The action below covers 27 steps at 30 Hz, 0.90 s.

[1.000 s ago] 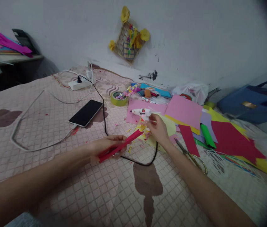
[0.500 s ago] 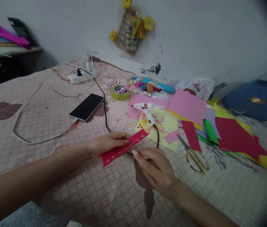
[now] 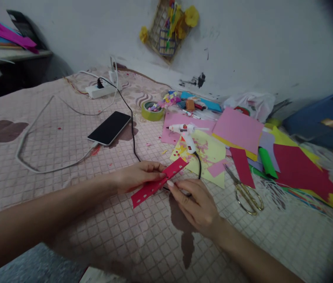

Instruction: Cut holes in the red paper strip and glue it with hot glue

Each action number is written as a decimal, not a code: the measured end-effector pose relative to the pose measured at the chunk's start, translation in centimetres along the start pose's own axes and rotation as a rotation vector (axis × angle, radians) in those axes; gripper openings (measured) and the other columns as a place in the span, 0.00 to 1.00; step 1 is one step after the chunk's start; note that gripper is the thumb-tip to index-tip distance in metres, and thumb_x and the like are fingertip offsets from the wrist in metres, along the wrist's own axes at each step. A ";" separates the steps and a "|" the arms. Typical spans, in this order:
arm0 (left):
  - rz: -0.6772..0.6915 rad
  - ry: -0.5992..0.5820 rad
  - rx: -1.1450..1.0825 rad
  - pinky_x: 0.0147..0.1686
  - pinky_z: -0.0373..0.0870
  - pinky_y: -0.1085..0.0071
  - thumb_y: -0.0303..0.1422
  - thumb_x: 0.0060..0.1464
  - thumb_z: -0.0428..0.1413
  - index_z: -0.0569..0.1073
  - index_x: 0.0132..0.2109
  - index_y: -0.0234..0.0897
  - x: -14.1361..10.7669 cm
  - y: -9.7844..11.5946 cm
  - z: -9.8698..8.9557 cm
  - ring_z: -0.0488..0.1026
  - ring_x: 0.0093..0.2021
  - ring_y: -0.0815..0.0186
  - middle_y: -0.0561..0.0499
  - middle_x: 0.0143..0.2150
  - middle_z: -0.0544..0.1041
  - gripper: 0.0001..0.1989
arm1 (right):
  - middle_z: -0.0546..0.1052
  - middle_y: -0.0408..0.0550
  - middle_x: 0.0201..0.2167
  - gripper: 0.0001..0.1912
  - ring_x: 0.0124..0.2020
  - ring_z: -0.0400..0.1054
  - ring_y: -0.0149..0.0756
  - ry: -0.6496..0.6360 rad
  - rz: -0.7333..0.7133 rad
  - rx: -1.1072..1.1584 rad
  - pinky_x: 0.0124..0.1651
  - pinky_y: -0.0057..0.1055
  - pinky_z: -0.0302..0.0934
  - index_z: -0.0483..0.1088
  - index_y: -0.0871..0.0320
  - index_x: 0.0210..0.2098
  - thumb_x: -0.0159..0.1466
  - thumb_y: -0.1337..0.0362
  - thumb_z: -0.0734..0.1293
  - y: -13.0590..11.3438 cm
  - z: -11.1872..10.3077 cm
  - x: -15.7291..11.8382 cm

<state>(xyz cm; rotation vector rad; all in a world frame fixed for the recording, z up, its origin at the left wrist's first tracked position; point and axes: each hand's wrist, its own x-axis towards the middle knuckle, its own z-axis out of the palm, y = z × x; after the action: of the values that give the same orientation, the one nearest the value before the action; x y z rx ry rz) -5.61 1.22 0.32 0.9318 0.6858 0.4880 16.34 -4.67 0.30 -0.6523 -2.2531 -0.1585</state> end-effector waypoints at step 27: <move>-0.016 0.063 0.017 0.37 0.71 0.73 0.38 0.56 0.65 0.80 0.43 0.34 0.5 0.1 -0.8 0.77 0.35 0.68 0.49 0.38 0.82 0.12 | 0.82 0.55 0.45 0.15 0.48 0.72 0.42 -0.045 -0.017 -0.068 0.47 0.42 0.74 0.76 0.61 0.54 0.71 0.73 0.63 1.4 0.5 -0.1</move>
<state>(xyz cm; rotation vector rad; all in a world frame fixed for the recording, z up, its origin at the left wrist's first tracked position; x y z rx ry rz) -5.87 2.05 -0.07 0.9290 0.7546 0.4995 16.73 -3.34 -0.21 -0.6786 -2.3051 -0.2317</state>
